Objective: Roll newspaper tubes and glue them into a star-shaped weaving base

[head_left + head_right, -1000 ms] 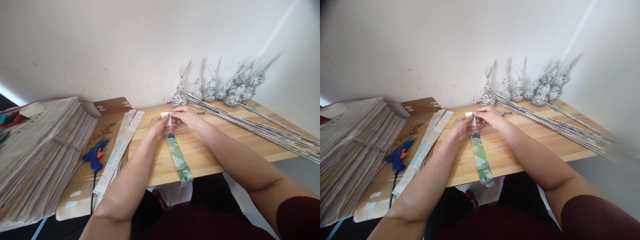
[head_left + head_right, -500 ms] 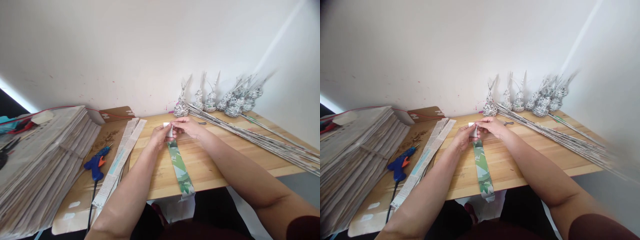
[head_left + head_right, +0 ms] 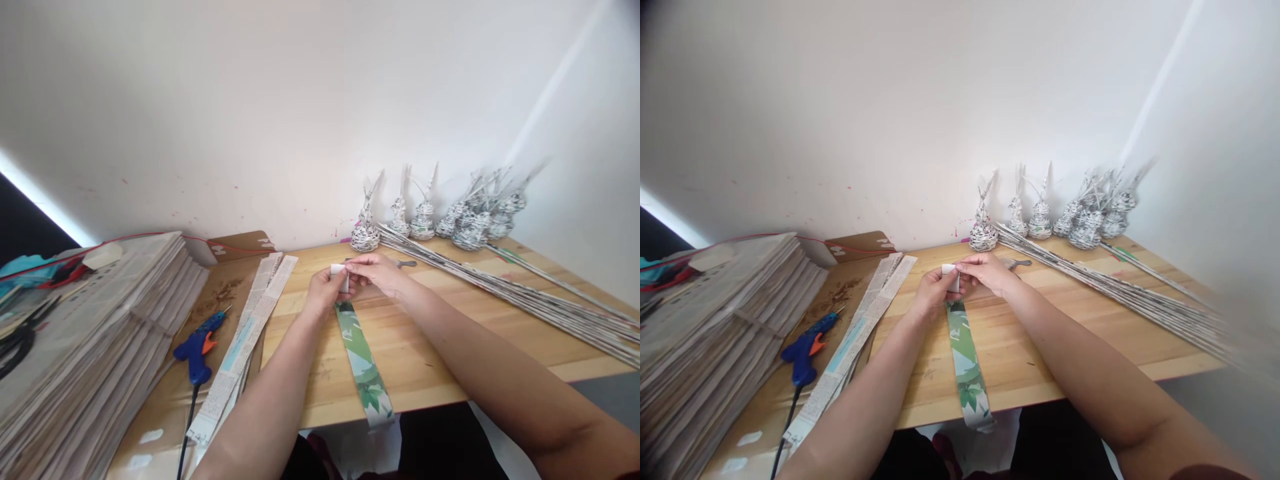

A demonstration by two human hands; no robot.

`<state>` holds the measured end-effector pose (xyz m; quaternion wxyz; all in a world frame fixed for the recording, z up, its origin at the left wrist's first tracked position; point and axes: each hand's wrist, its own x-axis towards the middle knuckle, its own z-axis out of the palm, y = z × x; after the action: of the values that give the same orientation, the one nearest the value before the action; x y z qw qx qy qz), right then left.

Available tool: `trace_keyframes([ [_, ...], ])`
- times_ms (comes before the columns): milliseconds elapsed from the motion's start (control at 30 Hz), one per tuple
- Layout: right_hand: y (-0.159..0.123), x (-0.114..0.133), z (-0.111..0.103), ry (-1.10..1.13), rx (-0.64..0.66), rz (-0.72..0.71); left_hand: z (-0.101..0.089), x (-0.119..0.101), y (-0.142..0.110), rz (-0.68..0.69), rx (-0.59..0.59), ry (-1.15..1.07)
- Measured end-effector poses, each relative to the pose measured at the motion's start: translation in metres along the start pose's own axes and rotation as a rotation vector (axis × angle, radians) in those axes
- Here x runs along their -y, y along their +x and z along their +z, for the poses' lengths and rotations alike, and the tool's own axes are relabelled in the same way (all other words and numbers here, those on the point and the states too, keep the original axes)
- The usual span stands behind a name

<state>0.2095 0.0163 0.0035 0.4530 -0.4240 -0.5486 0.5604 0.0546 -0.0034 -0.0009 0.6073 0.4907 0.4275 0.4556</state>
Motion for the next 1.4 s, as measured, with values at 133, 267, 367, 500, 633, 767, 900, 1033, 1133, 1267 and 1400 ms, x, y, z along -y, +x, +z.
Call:
trace_keyframes([
  [133, 0.001, -0.002, -0.001, -0.007, -0.029, 0.011, 0.0, 0.003, 0.001, 0.018, 0.009, 0.026],
  [267, 0.001, -0.002, 0.0, -0.013, -0.064, 0.019, 0.002, 0.004, 0.002, 0.034, 0.013, 0.058],
  [367, 0.001, 0.0, 0.002, -0.012, -0.099, 0.02, 0.002, 0.005, 0.002, 0.044, 0.022, 0.066],
  [500, 0.002, 0.001, 0.005, -0.032, -0.164, -0.016, 0.003, 0.005, 0.002, 0.044, 0.024, 0.067],
  [633, 0.001, 0.002, 0.008, -0.035, -0.196, -0.022, 0.004, 0.004, 0.002, 0.057, 0.002, 0.106],
  [767, -0.001, 0.003, 0.011, -0.009, -0.202, -0.01, 0.005, 0.003, 0.0, 0.071, -0.002, 0.165],
  [900, -0.002, 0.001, 0.013, 0.009, -0.185, -0.046, 0.007, 0.004, -0.001, 0.101, -0.022, 0.204],
  [1033, -0.002, 0.001, 0.012, -0.02, -0.167, -0.069, 0.006, 0.005, 0.0, 0.099, -0.017, 0.141],
  [1133, -0.003, 0.002, 0.009, -0.058, -0.091, -0.035, 0.005, 0.005, 0.001, 0.083, -0.005, 0.058],
  [1267, -0.004, 0.004, 0.007, -0.07, -0.009, -0.035, 0.005, 0.002, 0.0, 0.082, 0.004, 0.062],
  [1400, -0.006, 0.007, 0.009, -0.06, -0.038, -0.023, 0.004, 0.001, -0.001, 0.06, -0.018, 0.075],
])
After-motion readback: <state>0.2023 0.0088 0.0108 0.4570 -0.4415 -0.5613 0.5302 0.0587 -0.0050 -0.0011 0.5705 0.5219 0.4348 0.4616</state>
